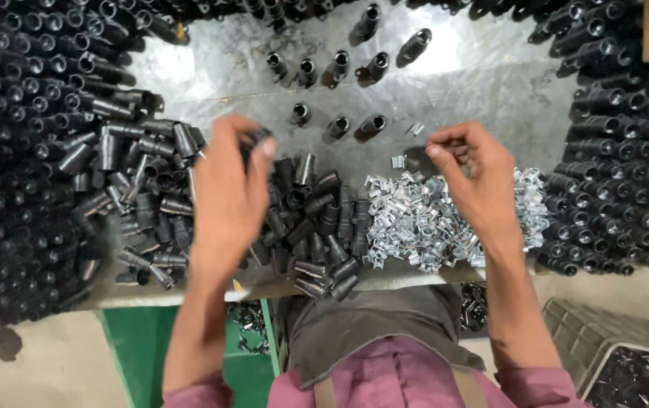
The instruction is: The person repeatedly picks a black cylindrical metal part and a small silver metal piece, inserts the silver piece into the cylinder, and places the assembled unit on the table. The person continues this assembly cycle throughout the clip.
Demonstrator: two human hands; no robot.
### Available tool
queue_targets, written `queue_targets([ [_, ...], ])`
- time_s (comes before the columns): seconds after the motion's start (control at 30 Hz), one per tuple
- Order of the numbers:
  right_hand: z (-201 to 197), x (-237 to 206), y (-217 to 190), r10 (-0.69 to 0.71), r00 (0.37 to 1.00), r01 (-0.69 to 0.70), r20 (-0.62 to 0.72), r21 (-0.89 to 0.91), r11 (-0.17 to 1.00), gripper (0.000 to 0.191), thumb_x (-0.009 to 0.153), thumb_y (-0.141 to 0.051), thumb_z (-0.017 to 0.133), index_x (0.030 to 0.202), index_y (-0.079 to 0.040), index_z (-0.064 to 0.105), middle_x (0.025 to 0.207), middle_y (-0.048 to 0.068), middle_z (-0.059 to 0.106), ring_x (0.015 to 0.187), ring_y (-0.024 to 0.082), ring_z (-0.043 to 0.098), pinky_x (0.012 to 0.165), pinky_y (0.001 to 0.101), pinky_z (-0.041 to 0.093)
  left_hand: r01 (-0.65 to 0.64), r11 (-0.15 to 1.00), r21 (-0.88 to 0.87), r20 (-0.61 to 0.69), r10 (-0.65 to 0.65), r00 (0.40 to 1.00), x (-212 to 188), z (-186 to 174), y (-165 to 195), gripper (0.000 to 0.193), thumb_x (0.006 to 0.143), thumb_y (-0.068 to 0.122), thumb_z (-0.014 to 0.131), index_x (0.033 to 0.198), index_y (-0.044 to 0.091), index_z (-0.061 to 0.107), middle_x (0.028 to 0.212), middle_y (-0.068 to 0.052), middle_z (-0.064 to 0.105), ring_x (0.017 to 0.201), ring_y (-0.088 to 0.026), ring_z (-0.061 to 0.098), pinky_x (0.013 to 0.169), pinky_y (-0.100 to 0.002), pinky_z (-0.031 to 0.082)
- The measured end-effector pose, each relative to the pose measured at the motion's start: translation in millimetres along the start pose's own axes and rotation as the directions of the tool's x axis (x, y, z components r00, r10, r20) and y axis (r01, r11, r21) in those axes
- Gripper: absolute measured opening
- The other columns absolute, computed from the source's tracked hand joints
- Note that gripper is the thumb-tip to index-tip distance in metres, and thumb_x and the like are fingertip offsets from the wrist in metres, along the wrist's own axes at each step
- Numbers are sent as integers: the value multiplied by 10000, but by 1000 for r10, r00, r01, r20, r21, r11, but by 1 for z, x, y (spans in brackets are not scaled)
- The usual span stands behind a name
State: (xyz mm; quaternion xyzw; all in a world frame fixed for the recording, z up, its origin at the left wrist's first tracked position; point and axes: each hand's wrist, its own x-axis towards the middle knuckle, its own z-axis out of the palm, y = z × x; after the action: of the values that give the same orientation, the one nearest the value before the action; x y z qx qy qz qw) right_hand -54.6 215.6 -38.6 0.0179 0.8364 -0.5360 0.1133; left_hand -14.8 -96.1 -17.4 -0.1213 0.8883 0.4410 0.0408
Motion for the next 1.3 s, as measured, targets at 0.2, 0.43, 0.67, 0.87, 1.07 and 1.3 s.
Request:
queue_targets([
  [0.2,9,2,-8,-253,967,223,-28,-385,896,199,1018,-1,694,1215,-34,695,1128,146,659,945,236,697,802,313,552,13,868,-497,251,129,959,-40,22,36,280,1010,64,559,1281,54,627,1189,-106,593,1034,-194,713,851,-305,613],
  [0.43,22,36,-20,-263,957,282,120,-587,759,179,943,-14,745,1118,-18,711,966,163,621,864,345,641,746,430,501,-108,923,-370,88,150,985,-47,38,50,269,882,86,769,1138,81,687,1154,-87,612,1037,-200,669,815,-307,580],
  [0.67,27,-25,-47,-202,969,217,145,-95,972,172,941,-21,727,1111,-51,729,1033,87,708,922,175,694,818,299,572,-209,949,-236,-57,201,978,-48,58,40,317,905,43,758,1210,73,677,1150,-138,567,1033,-286,649,897,-358,529],
  [0.87,40,-36,-72,-235,961,247,145,-71,966,175,950,3,702,1112,-53,736,1049,71,738,922,159,728,770,275,605,-195,956,-220,-43,190,981,-46,54,38,366,865,1,755,1216,71,677,1161,-137,576,1030,-284,668,889,-361,539],
  [1.07,53,-52,-66,-391,905,420,169,-200,885,222,908,-1,754,1118,-72,753,1036,73,726,917,183,718,749,304,585,-240,932,-272,-14,246,969,-61,50,28,387,862,-26,758,1227,72,676,1185,-123,594,1062,-273,669,915,-355,551],
  [1.3,36,-57,-51,-137,973,158,185,-105,982,277,923,-99,719,1199,-110,719,1011,58,741,885,158,743,792,326,591,-363,931,31,-76,364,928,-64,12,14,328,820,102,836,1117,88,697,1095,-112,686,1102,-331,633,982,-449,485],
])
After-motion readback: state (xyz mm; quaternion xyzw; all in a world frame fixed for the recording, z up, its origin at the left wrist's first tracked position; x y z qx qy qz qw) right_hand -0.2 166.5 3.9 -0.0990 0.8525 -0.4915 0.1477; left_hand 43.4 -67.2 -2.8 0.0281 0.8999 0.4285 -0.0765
